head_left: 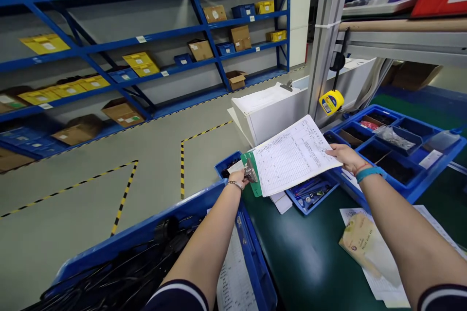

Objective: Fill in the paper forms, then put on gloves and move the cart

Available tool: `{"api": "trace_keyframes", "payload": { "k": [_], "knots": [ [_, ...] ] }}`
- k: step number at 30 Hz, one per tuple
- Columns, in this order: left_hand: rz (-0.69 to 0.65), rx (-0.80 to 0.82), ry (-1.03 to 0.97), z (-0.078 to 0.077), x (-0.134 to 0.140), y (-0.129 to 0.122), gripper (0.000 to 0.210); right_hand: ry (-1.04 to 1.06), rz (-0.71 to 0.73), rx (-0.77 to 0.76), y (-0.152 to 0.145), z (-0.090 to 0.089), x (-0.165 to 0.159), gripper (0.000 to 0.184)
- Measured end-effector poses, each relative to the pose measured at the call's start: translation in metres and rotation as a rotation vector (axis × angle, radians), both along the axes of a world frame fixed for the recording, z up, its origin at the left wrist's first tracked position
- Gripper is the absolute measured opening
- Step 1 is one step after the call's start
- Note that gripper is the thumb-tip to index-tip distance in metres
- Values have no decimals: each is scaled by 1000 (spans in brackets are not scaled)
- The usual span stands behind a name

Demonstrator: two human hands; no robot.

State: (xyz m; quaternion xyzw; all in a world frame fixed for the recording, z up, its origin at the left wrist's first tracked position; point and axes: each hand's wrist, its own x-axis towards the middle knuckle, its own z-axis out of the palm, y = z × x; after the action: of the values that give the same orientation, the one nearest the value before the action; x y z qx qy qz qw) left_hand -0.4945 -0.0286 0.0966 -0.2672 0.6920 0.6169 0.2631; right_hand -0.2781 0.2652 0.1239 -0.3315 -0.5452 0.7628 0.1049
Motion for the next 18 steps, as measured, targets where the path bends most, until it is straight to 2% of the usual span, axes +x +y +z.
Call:
{"api": "trace_keyframes", "payload": {
  "k": [6,11,13,16,18],
  "knots": [
    [-7,0,0,5,5,1,19,-73,156,47,14,-11,-55,23],
    [-20,-10,-6,5,6,0,17,-200,229,138,16,-24,-75,30],
    [-28,-12,-11,5,6,-1,15,-286,283,301,13,-31,-79,31],
    [-45,8,-21,6,5,-1,11,-442,354,741,5,-35,-83,31],
    [-59,23,-37,8,6,-2,9,-516,335,932,-1,-32,-80,37]
  ]
}}
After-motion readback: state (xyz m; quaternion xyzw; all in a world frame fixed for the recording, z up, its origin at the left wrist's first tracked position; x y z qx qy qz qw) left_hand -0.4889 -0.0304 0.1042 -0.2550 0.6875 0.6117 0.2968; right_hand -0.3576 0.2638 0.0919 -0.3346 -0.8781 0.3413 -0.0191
